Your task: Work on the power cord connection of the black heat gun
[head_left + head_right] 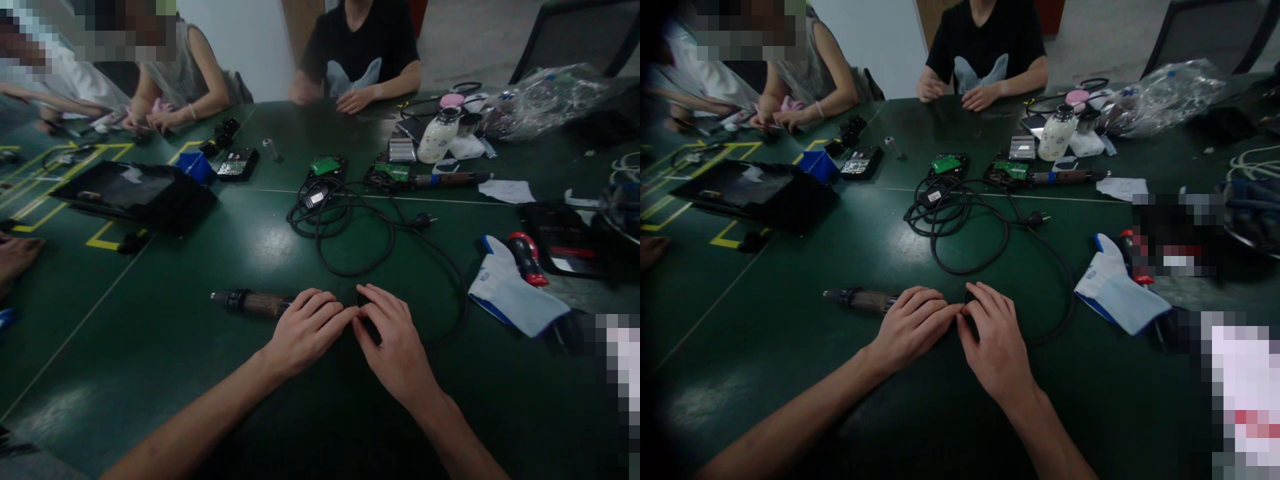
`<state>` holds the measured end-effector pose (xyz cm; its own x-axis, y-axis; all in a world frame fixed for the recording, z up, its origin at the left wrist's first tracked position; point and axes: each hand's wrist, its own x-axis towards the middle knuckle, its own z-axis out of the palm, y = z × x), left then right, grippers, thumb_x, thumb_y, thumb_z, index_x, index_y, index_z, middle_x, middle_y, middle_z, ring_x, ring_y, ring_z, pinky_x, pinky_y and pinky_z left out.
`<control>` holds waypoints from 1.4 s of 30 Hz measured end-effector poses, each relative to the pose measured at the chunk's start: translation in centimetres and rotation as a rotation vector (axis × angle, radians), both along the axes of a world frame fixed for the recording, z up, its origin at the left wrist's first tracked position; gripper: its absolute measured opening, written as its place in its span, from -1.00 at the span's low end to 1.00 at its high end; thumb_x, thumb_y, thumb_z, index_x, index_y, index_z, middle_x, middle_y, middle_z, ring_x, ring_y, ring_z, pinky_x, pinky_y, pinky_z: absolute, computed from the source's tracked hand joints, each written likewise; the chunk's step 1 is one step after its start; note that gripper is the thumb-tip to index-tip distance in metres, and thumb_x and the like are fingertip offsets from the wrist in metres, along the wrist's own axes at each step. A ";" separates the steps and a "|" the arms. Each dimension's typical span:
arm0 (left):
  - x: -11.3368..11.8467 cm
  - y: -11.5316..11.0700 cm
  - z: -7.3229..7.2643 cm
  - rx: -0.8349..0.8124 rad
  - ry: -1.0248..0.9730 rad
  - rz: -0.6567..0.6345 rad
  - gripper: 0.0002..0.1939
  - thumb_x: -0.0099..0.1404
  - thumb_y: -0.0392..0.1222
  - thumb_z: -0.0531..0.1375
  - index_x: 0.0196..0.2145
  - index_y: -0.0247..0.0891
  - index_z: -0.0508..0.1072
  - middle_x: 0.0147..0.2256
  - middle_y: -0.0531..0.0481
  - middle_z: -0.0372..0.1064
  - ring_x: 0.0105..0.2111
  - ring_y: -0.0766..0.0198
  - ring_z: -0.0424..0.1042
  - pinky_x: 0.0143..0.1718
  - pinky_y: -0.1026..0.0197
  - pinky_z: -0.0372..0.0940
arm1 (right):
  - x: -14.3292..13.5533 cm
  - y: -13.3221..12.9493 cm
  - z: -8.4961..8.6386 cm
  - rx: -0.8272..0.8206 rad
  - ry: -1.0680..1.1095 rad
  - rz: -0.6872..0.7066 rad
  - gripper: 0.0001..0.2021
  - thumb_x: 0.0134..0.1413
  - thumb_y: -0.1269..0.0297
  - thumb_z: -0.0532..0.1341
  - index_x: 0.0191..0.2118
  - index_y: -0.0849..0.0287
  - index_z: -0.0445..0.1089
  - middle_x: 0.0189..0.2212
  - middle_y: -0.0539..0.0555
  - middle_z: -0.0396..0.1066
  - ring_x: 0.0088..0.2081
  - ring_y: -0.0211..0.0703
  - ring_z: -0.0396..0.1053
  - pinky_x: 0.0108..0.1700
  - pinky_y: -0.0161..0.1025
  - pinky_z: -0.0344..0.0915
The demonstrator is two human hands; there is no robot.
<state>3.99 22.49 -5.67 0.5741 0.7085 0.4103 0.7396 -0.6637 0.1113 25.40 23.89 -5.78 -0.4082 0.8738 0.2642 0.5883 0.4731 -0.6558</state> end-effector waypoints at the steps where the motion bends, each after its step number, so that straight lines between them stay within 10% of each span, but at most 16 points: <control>1: 0.0 0.0 0.0 0.001 -0.005 0.005 -0.63 0.50 -0.25 0.20 0.22 -0.17 0.40 -0.03 -0.02 0.53 0.02 0.15 0.45 0.16 0.00 0.26 | 0.0 0.0 0.0 0.000 -0.001 0.000 -0.94 0.37 0.36 0.20 -0.16 0.09 0.42 0.23 0.15 0.42 0.32 0.13 0.28 0.29 0.20 0.25; 24: -0.2 -0.2 -0.1 0.004 0.041 -0.060 -0.60 0.48 -0.27 0.18 0.23 -0.11 0.40 0.03 0.00 0.53 0.09 0.14 0.43 0.28 -0.06 0.20 | -0.1 0.0 0.2 -0.012 -0.001 0.012 -0.90 0.35 0.43 0.19 -0.15 0.09 0.42 0.25 0.16 0.41 0.33 0.16 0.27 0.28 0.25 0.25; 42: 0.6 -0.2 0.1 -0.052 -0.010 0.232 -0.76 0.45 -0.15 0.24 0.03 -0.22 0.47 -0.03 -0.08 0.51 -0.04 0.08 0.46 0.00 -0.01 0.32 | 0.0 0.0 0.4 -0.030 0.012 -0.002 -0.92 0.38 0.37 0.21 -0.20 0.07 0.42 0.25 0.12 0.40 0.34 0.11 0.25 0.32 0.21 0.23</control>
<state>4.62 22.24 -5.58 0.3895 0.8411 0.3752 0.8702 -0.4696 0.1492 25.35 23.92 -5.43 -0.4031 0.8823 0.2430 0.5811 0.4519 -0.6768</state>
